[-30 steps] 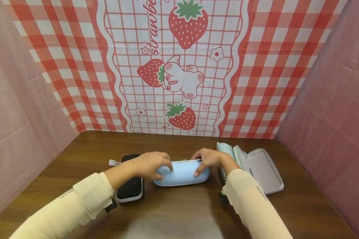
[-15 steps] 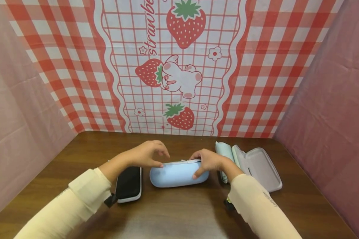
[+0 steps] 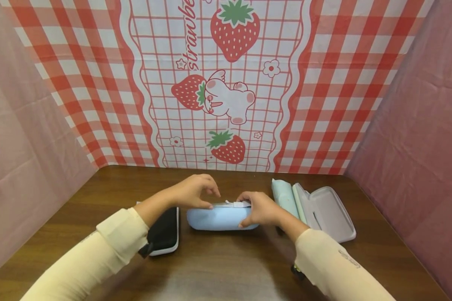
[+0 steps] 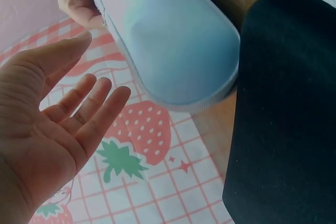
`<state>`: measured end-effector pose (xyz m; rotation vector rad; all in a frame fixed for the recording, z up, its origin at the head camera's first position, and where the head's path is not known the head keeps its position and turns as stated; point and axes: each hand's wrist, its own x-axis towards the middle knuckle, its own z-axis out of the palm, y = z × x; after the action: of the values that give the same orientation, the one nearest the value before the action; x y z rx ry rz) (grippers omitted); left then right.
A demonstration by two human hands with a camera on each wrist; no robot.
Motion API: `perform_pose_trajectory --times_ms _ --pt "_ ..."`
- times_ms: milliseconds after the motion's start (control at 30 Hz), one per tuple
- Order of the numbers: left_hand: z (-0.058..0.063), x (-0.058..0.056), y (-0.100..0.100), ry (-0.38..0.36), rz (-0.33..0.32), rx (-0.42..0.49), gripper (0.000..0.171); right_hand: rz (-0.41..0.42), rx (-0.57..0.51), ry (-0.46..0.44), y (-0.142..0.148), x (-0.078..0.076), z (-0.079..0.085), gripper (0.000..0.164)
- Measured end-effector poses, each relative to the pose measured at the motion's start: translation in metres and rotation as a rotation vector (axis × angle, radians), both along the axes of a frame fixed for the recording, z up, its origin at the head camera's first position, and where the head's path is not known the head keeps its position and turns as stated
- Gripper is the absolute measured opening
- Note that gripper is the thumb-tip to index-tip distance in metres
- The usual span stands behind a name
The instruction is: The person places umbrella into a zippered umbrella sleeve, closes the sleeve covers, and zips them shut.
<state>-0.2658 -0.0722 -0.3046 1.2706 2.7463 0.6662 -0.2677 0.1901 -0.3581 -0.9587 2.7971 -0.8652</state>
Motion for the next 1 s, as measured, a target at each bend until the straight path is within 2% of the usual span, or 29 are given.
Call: perform_pose_trajectory --times_ms 367,500,733,1000 --pt "-0.004 -0.002 0.02 -0.035 0.001 -0.033 0.025 -0.118 -0.024 0.104 -0.013 0.028 -0.001 0.057" --pt "-0.006 -0.002 0.03 -0.037 -0.025 -0.054 0.025 -0.126 -0.015 0.123 -0.016 0.032 -0.001 0.057" --pt "-0.003 -0.001 0.038 0.002 -0.083 -0.109 0.018 -0.121 -0.015 0.141 -0.017 0.035 -0.001 0.057" --pt "0.0 0.0 0.039 0.034 -0.061 -0.159 0.011 -0.117 -0.03 0.163 -0.018 0.037 -0.002 0.056"
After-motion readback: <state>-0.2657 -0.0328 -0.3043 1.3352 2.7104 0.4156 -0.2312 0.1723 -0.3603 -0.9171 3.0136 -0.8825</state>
